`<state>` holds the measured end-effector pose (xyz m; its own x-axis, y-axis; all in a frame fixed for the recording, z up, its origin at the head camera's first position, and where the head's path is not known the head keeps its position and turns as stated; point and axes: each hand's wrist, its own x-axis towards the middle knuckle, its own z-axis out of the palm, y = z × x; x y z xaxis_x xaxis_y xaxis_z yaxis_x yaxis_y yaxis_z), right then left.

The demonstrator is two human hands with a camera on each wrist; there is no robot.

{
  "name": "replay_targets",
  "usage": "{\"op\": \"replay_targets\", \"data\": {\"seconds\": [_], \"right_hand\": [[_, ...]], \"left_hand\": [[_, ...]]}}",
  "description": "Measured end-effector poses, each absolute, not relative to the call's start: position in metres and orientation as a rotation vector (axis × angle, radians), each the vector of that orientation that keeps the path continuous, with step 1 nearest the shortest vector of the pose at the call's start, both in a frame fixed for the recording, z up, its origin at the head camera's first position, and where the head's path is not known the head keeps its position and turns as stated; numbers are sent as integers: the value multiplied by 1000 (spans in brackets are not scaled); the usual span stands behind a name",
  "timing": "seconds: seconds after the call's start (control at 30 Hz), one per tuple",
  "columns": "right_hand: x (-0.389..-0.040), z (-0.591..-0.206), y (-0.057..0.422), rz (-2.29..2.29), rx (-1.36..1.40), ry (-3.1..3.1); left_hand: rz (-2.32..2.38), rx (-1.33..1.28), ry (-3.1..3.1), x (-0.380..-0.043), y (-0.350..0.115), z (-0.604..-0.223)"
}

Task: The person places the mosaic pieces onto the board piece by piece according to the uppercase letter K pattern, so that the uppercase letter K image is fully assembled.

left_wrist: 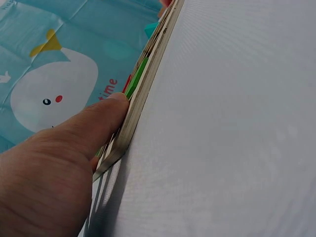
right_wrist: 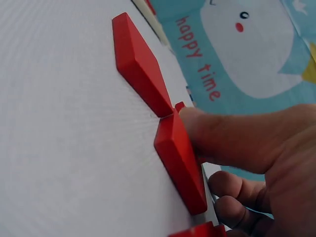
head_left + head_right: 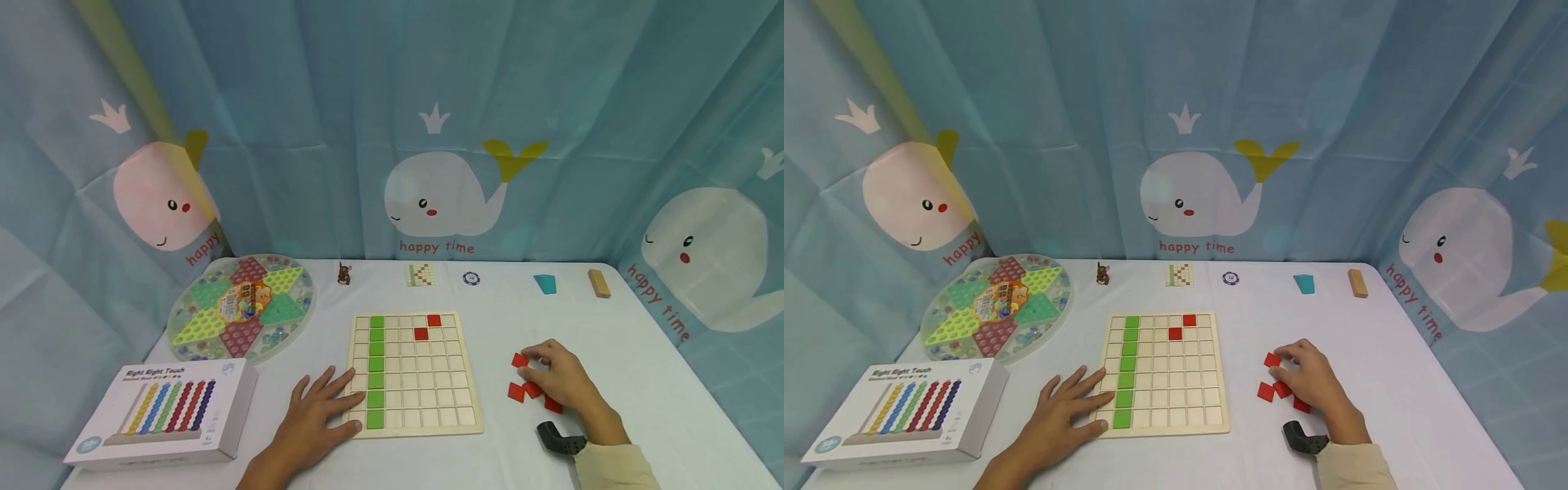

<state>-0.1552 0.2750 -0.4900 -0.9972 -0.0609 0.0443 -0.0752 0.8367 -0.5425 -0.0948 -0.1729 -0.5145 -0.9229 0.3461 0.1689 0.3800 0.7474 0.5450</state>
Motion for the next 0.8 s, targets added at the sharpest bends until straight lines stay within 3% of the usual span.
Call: {"op": "replay_targets", "data": {"seconds": [0.43, 0.8], "right_hand": [[-150, -471, 265, 831, 143, -2869], [-153, -454, 247, 826, 420, -2609]], "left_hand": [[-936, -620, -2857, -92, -174, -514], [-912, -626, -2860, -94, -174, -514]]}}
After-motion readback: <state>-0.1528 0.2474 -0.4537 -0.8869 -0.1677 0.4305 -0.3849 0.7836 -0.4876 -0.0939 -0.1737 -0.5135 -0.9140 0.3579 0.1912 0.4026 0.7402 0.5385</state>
